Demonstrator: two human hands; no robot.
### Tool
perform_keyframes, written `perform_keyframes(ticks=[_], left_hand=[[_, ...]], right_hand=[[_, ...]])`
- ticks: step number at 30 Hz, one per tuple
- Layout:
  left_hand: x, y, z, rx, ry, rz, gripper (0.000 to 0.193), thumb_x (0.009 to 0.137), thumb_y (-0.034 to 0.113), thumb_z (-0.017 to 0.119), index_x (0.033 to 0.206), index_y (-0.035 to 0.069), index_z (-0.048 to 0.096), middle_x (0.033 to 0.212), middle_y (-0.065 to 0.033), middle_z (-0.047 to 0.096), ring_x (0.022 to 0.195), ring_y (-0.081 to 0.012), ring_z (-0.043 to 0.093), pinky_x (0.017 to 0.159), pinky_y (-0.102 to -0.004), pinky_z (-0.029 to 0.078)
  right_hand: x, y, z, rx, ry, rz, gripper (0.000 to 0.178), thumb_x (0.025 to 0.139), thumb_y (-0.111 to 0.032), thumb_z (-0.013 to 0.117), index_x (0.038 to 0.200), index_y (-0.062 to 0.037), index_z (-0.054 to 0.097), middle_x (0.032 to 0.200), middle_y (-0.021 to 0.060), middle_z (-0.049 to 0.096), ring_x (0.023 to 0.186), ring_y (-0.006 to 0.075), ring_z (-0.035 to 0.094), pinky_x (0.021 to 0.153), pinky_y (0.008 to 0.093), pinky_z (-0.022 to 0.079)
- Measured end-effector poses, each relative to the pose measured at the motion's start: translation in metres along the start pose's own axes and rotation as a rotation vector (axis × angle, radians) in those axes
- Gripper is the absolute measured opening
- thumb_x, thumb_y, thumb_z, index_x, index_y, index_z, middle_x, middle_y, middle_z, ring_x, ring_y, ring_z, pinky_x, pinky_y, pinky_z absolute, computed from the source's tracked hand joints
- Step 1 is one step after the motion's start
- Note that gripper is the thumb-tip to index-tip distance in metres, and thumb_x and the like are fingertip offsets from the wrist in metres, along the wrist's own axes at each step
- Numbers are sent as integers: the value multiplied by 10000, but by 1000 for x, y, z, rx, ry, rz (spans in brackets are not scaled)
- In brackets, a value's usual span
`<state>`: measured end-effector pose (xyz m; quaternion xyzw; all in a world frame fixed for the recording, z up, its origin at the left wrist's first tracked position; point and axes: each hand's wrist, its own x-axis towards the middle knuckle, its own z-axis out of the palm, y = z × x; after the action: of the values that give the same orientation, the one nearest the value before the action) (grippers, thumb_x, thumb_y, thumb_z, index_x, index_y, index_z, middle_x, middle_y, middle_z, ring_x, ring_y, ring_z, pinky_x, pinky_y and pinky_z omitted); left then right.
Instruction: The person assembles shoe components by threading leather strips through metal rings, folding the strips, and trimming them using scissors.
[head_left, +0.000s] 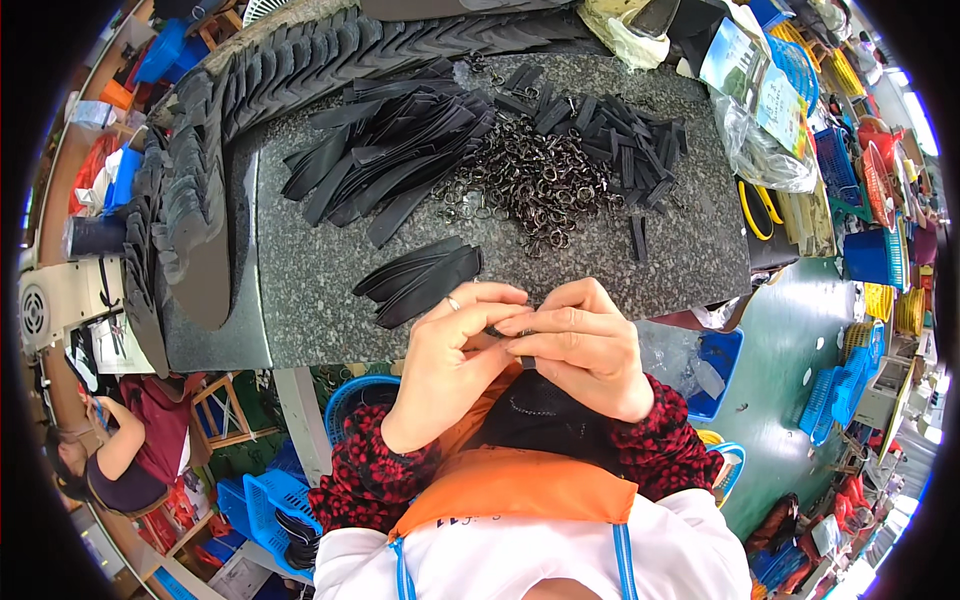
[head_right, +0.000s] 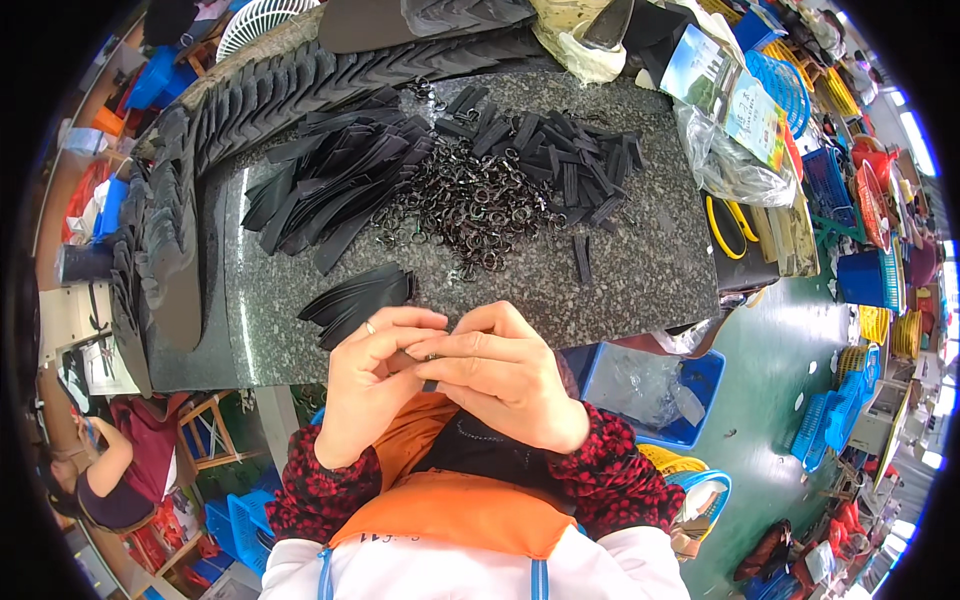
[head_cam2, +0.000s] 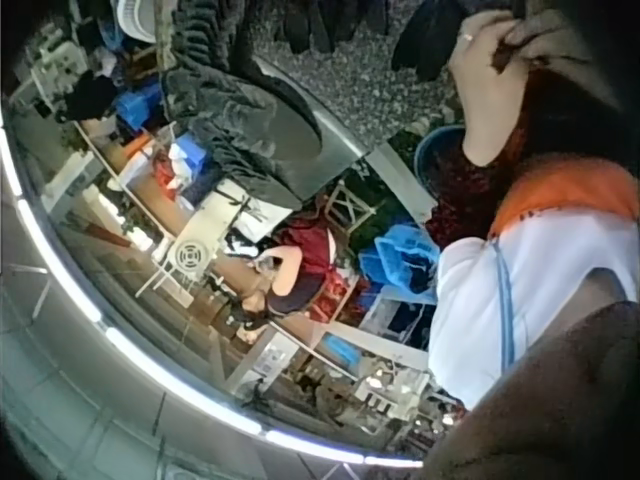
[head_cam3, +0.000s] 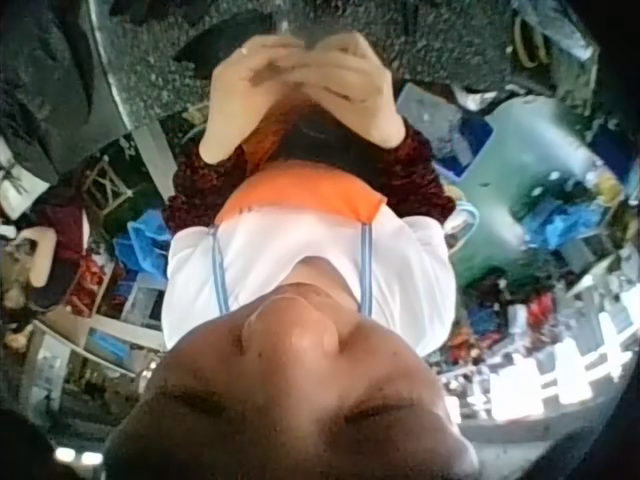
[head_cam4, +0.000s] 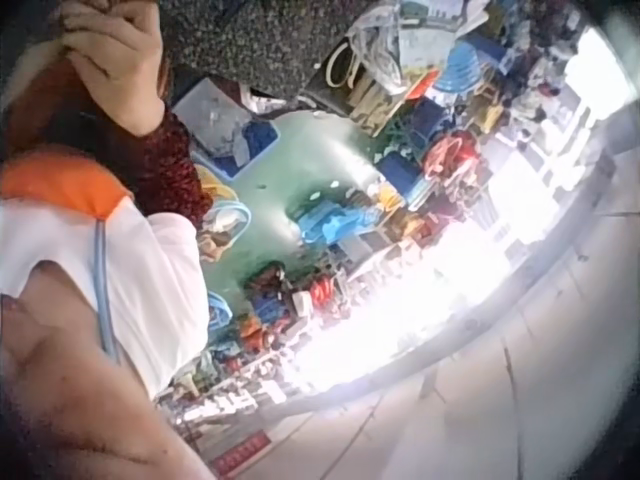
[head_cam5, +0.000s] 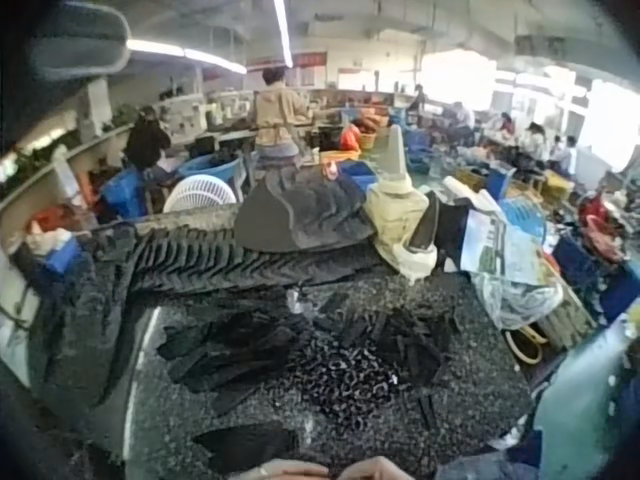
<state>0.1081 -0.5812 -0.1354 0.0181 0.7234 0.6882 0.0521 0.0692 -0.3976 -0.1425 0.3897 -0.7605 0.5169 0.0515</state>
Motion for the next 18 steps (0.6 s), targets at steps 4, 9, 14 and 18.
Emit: perform_keyframes(ticks=[4, 9, 14, 18], left_hand=[[-7, 0, 1, -158, -12, -152, 193, 859, -76, 609, 1037, -41, 675, 1026, -98, 667, 865, -114, 651, 754, -233, 547], [-15, -18, 2, -329, -26, -310, 153, 955, 21, 567, 1013, -74, 672, 844, -82, 700, 825, -103, 654, 748, -237, 546], [-12, -9, 11, -338, 74, -269, 170, 976, 23, 529, 995, -70, 670, 858, -73, 699, 827, -107, 668, 751, -229, 547], [-16, -9, 14, -155, 82, -158, 128, 945, -15, 547, 978, -49, 667, 898, -82, 698, 876, -123, 675, 733, -228, 553]], right_hand=[[-3, -4, 1, -76, 34, -20, 361, 629, 0, 770, 980, -70, 730, 1093, 18, 700, 840, 229, 567, 727, 317, 494], [-5, -10, 2, -127, 315, 134, 384, 646, 90, 713, 1008, -39, 720, 968, 91, 689, 754, 210, 568, 639, 280, 484], [-12, -8, 10, -135, 320, -69, 313, 670, 82, 706, 971, -7, 709, 946, 104, 688, 757, 226, 645, 613, 276, 523], [-9, -2, 15, -330, 296, -188, 317, 646, 12, 744, 958, -26, 707, 949, 78, 685, 738, 204, 630, 605, 279, 518]])
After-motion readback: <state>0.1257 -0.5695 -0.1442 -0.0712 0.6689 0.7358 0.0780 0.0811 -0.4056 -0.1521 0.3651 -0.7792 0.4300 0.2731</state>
